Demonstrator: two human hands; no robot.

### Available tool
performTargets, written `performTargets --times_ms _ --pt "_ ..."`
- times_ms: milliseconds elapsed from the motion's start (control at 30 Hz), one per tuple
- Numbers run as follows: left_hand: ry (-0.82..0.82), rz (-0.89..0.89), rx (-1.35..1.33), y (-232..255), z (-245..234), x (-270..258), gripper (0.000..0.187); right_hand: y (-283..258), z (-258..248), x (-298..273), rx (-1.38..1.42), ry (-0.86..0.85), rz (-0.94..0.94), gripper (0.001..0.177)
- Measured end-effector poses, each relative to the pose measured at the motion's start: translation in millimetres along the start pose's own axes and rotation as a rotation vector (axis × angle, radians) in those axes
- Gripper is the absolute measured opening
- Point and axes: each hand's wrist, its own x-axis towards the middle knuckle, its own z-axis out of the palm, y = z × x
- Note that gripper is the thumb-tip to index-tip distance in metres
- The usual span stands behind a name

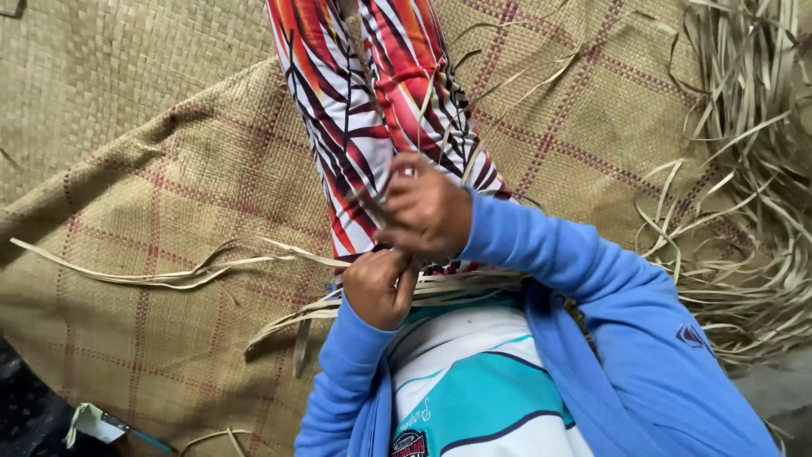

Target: The person is weaving long strips of dried plant material together to form a bundle, using a small wooden stick to guide and tighten the weave.

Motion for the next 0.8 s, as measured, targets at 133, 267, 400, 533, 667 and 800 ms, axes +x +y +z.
performTargets --times_ms 133,267,400,533,667,800 --pt "0.007 -0.026 -0.007 -1.9 1.8 -2.9 0.041 -10.7 8.9 0.2 -0.086 -0.163 0.045 0.052" --pt "0.030 -0.049 -0.046 -6.8 8.6 -3.7 0.045 -21.5 -5.5 4.7 -0.204 -0.277 0.156 0.051" --pt "0.052 -0.075 -0.090 -7.3 11.1 -2.9 0.048 0.5 -6.7 -14.7 -0.270 -0.370 0.176 0.049" --pt "-0.004 -0.062 -0.208 5.0 1.7 2.7 0.043 51.9 -19.1 -34.7 -0.626 -0.383 0.210 0.030" --pt "-0.026 -0.079 -0.356 -8.1 9.0 -12.9 0.046 118.9 -43.3 -66.7 -0.909 -0.160 0.284 0.056" --pt "-0.066 -0.080 -0.409 9.2 -13.1 -11.3 0.045 200.5 -89.8 -109.8 -1.091 -0.070 0.231 0.061"
